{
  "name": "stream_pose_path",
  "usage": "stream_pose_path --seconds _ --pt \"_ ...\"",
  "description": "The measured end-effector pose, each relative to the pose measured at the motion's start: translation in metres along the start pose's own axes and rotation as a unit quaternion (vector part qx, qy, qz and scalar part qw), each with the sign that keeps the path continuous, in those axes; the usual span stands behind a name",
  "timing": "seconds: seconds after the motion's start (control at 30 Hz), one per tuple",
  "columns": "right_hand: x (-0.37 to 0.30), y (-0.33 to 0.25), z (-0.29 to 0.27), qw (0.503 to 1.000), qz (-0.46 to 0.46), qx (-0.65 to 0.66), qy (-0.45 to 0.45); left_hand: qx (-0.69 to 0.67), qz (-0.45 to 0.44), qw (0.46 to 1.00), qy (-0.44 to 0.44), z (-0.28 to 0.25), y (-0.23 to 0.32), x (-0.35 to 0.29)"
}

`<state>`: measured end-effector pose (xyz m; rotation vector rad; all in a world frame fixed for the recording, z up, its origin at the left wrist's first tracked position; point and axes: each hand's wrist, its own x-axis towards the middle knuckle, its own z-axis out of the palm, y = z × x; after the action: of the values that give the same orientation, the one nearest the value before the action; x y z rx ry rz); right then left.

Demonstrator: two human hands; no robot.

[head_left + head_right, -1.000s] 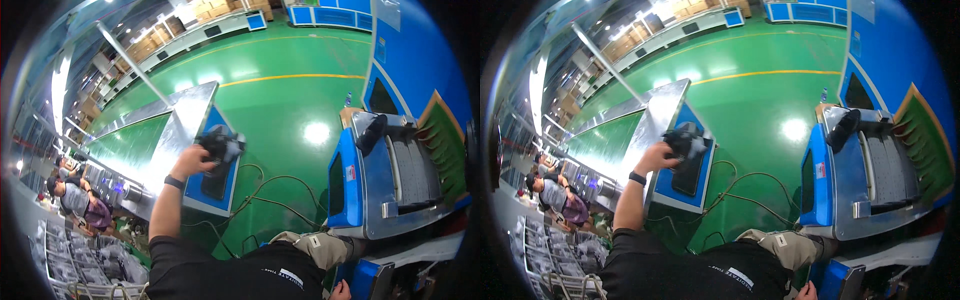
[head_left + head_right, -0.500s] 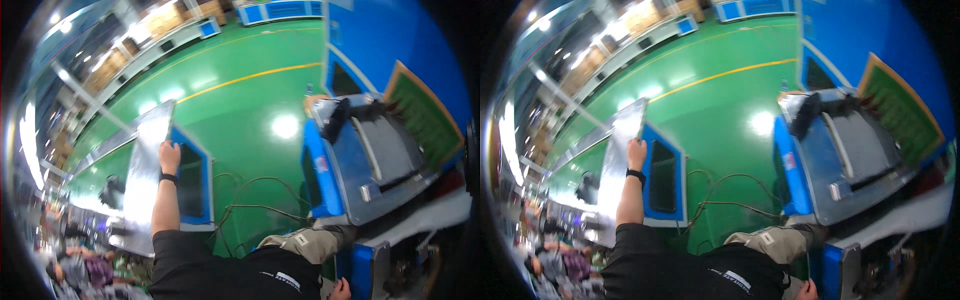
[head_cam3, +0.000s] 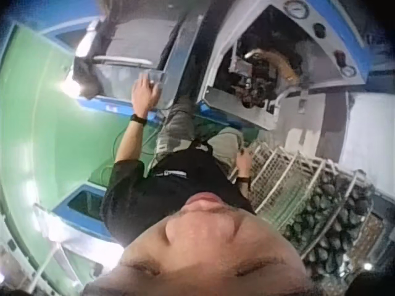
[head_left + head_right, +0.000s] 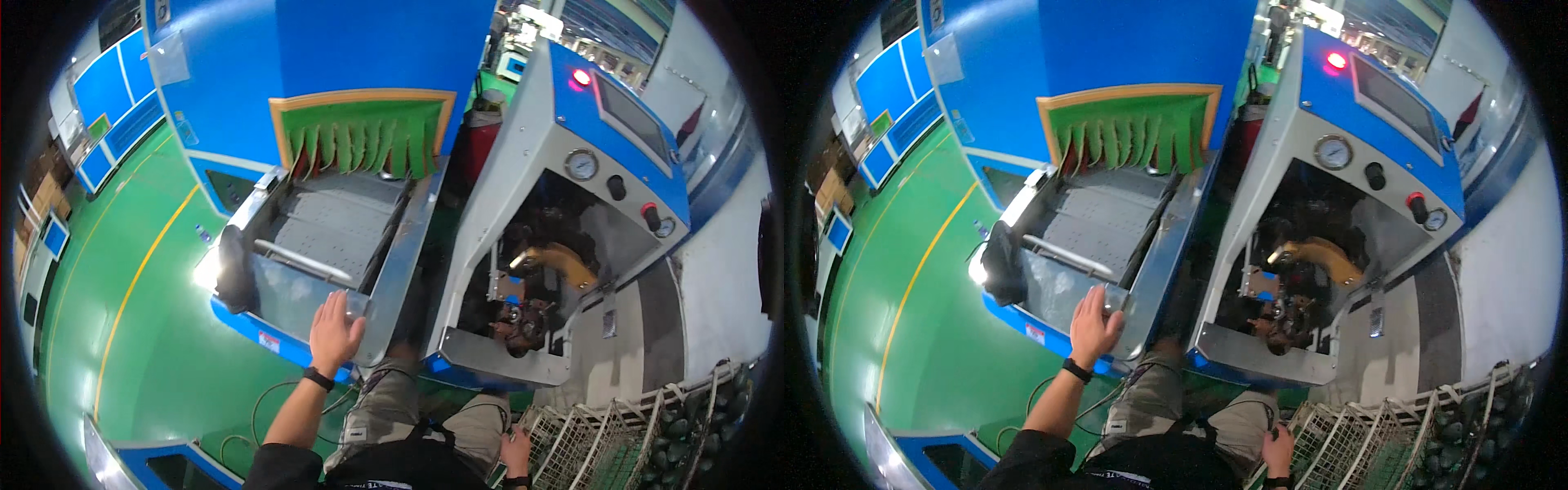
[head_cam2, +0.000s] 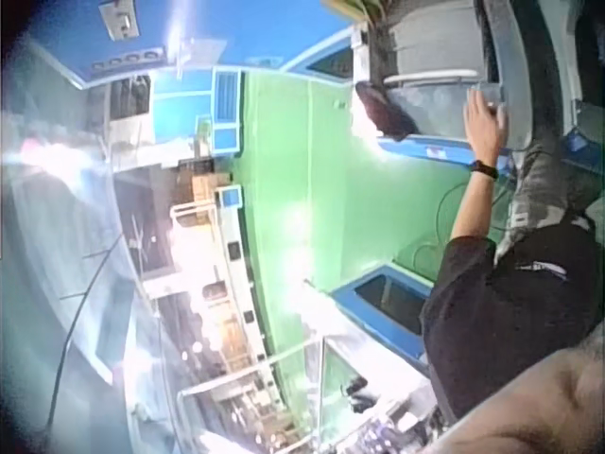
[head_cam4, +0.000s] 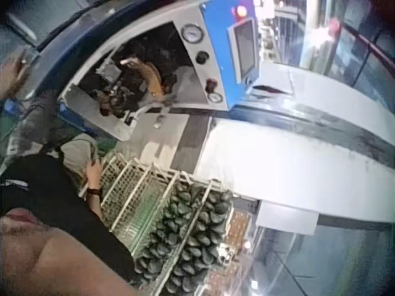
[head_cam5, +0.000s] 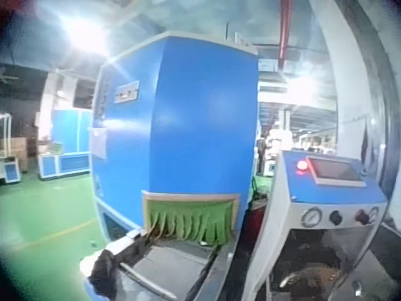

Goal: Using a lasting machine to shape shoe uppers over lasts during the assembly process.

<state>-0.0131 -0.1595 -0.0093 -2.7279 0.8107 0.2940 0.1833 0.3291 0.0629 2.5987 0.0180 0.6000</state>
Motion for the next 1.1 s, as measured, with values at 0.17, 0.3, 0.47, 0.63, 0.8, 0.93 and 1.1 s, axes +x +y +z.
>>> stream_pose_path --seconds 0.17,0.3,0.47,0.63,0.8,0.93,1.1 --pt "-0.004 0.05 0.031 0.973 0.021 0.039 -0.225 0.032 -0.019 0.999 -0.017 0.007 0.007 0.003" --pt "0.039 0.12 0.104 0.959 -0.147 -0.129 -0.206 0.01 0.024 0.999 -0.026 0.021 0.019 0.014" --pt "0.049 0.01 0.046 0.951 0.121 0.099 -0.267 0.035 -0.02 0.999 -0.007 0.017 0.001 -0.007" --pt "0.081 0.033 0.058 0.875 0.191 0.23 -0.38 0.031 -0.013 0.999 -0.002 0.029 0.002 -0.005" --pt "0.047 0.021 0.022 0.88 0.227 0.316 -0.272 0.026 -0.002 1.0 0.013 0.027 -0.002 -0.007" --pt "0.034 0.092 0.094 0.698 0.166 0.678 -0.16 0.012 -0.011 1.0 0.005 0.023 0.008 -0.008" --pt "0.013 0.111 0.09 0.77 0.27 0.561 -0.14 0.012 -0.004 1.0 0.013 0.023 0.006 -0.005"
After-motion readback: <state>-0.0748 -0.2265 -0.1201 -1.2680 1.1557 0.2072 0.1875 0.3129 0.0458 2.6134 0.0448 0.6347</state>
